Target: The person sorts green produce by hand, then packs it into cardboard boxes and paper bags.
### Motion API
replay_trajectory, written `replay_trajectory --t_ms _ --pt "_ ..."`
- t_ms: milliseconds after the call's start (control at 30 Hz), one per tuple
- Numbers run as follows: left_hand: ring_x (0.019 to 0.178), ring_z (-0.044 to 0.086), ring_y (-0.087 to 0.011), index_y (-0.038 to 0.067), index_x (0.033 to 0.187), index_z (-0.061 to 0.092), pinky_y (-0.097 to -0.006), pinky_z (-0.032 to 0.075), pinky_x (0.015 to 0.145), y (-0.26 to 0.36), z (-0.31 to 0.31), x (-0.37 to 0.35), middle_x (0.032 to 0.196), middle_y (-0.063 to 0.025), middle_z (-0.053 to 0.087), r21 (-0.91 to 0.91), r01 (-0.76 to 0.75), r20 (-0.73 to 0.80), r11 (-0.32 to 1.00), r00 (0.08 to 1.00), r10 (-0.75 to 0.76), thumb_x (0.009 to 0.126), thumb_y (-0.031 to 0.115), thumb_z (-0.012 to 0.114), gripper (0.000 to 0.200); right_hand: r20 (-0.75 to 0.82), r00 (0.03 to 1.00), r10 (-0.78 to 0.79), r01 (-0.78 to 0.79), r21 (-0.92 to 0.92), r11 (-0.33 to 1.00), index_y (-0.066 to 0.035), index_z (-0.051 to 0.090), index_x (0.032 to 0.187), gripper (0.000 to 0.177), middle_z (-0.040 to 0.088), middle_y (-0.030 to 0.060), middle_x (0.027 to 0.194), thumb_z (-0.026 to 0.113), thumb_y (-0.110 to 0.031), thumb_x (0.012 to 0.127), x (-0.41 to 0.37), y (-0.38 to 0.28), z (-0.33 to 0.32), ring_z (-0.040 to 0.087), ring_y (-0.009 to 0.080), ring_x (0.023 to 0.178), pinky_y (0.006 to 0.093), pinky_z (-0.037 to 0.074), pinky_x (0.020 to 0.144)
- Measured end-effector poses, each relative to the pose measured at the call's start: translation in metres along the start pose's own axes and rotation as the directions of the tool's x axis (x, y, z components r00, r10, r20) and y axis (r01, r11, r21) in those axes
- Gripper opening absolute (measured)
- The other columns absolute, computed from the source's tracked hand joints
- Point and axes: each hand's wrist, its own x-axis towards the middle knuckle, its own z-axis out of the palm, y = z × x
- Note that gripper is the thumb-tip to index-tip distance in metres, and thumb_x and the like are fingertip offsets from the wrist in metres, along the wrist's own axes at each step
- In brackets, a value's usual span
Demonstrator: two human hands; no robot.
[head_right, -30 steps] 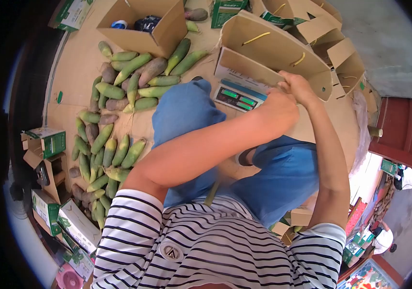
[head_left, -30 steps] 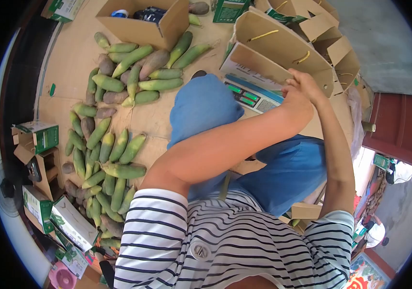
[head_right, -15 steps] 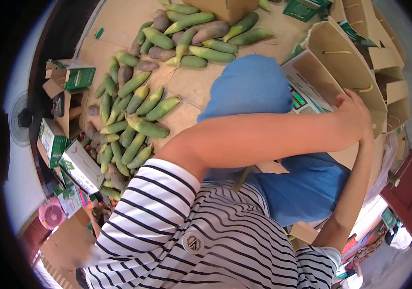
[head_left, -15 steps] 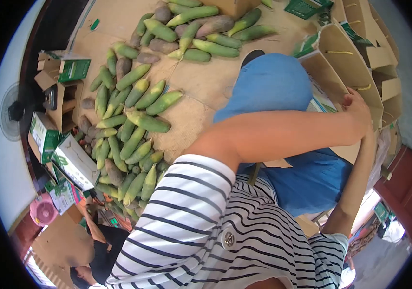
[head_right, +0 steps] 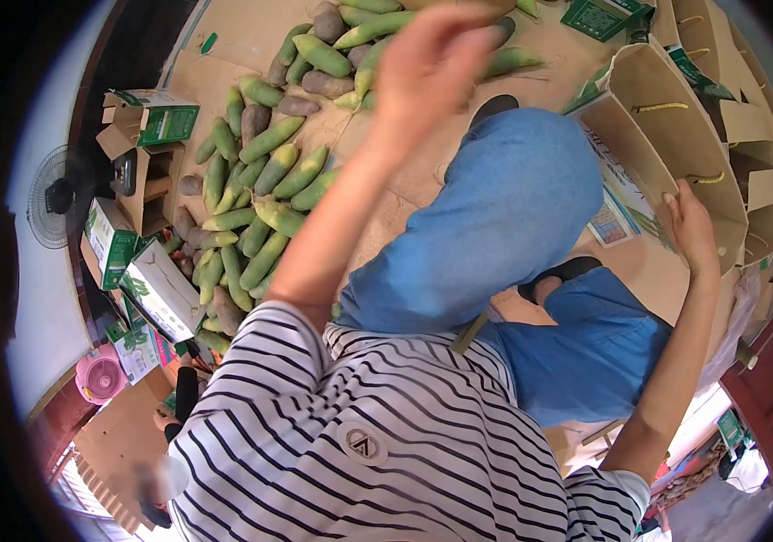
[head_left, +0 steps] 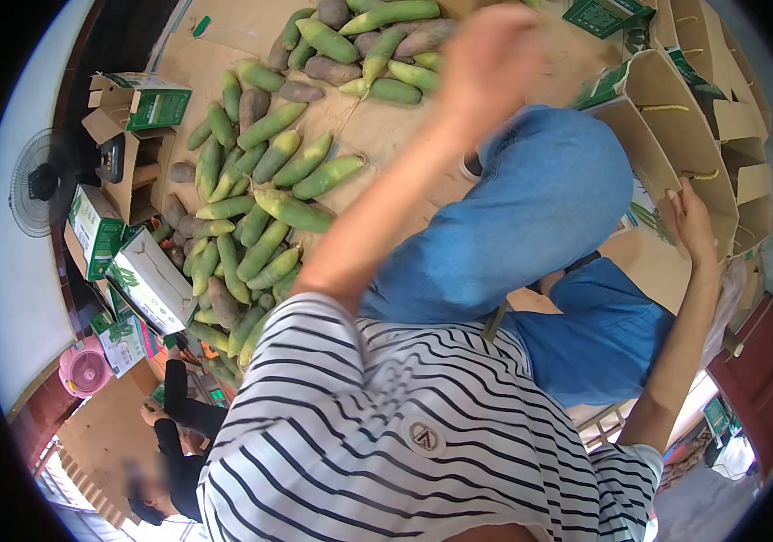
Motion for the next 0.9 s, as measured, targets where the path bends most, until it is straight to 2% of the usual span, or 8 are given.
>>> replay_trajectory --t_ms 100,200,233,300,400,767,833,900 --pt "0.097 0.058 -0.0244 0.001 0.112 0.056 -0.0331 0.048 0.083 -0.131 -0.094 -0.138 0.107 -0.0140 0.059 0.153 0.593 -0.329 0.791 0.785 -0.525 0.081 0.014 0.063 0.034 -0.065 0.998 -0.026 0.025 -0.013 1.000 0.000 0.045 0.122 0.037 0.059 0.0263 0.105 0.047 -0.025 0.095 -0.002 0.005 0.006 0.056 0.0406 0.099 0.0418 0.044 0.082" --pt "0.106 0.053 -0.0368 -0.009 0.119 0.048 -0.0413 0.042 0.092 -0.171 -0.190 -0.274 0.113 -0.0252 0.054 0.411 0.884 -0.708 0.223 0.463 -0.534 0.075 0.022 0.070 0.058 -0.007 1.000 0.020 -0.020 0.052 0.998 0.000 0.045 0.123 0.038 0.059 0.0253 0.104 0.046 -0.026 0.095 0.001 0.008 0.007 0.057 0.0393 0.098 0.0414 0.044 0.082" --pt "0.110 0.050 -0.0382 -0.010 0.124 0.043 -0.0406 0.041 0.094 -0.173 -0.225 -0.307 0.120 -0.0267 0.049 0.275 0.959 -0.683 0.075 0.250 -0.686 0.074 0.023 0.071 0.066 0.027 0.999 0.040 -0.043 0.083 0.996 -0.001 0.044 0.123 0.038 0.059 0.0250 0.104 0.046 -0.027 0.096 0.003 0.007 0.006 0.057 0.0388 0.098 0.0412 0.044 0.082" --pt "0.114 0.047 -0.0372 -0.007 0.126 0.040 -0.0408 0.040 0.097 -0.193 -0.259 -0.378 0.130 -0.0235 0.042 -0.052 0.991 -0.817 -0.125 -0.114 -0.565 0.075 0.025 0.073 0.069 0.037 0.999 0.028 -0.030 0.051 0.998 -0.001 0.044 0.124 0.038 0.059 0.0245 0.104 0.045 -0.027 0.096 0.006 0.008 0.005 0.058 0.0381 0.097 0.0409 0.044 0.081" --pt "0.118 0.045 -0.0351 -0.002 0.126 0.041 -0.0449 0.038 0.098 -0.192 -0.265 -0.404 0.138 -0.0192 0.035 -0.412 0.901 -0.549 -0.138 -0.367 -0.751 0.076 0.030 0.074 0.068 0.034 0.998 0.048 -0.048 -0.015 0.999 -0.002 0.044 0.123 0.038 0.060 0.0238 0.103 0.045 -0.028 0.096 0.006 0.008 0.004 0.058 0.0380 0.097 0.0406 0.044 0.081" --pt "0.094 0.060 -0.0285 0.006 0.118 0.048 -0.0429 0.052 0.073 -0.209 -0.216 -0.365 0.110 -0.0112 0.057 -0.738 0.675 -0.418 0.001 -0.456 -0.785 0.074 0.035 0.074 0.058 -0.022 0.999 0.043 -0.044 -0.055 0.998 -0.005 0.045 0.119 0.033 0.060 0.0235 0.103 0.047 -0.026 0.094 0.000 -0.010 0.001 0.058 0.0383 0.098 0.0422 0.045 0.080" --pt "0.097 0.059 -0.0250 0.011 0.108 0.054 -0.0385 0.053 0.074 -0.218 -0.207 -0.377 0.105 -0.0070 0.059 -0.848 0.530 -0.191 -0.004 -0.312 -0.931 0.075 0.037 0.071 0.045 -0.023 0.998 0.058 -0.059 -0.062 0.996 -0.006 0.046 0.116 0.031 0.061 0.0227 0.101 0.048 -0.025 0.092 -0.001 -0.018 -0.004 0.058 0.0384 0.097 0.0433 0.045 0.079" --pt "0.088 0.059 -0.0216 0.012 0.107 0.055 -0.0339 0.050 0.068 -0.196 -0.185 -0.366 0.097 -0.0044 0.061 -0.798 0.581 -0.074 -0.162 -0.361 -0.929 0.076 0.042 0.068 0.046 -0.012 0.998 0.067 -0.068 -0.053 0.996 -0.005 0.047 0.114 0.029 0.061 0.0219 0.100 0.048 -0.024 0.092 -0.002 -0.023 -0.008 0.057 0.0384 0.096 0.0445 0.045 0.078"
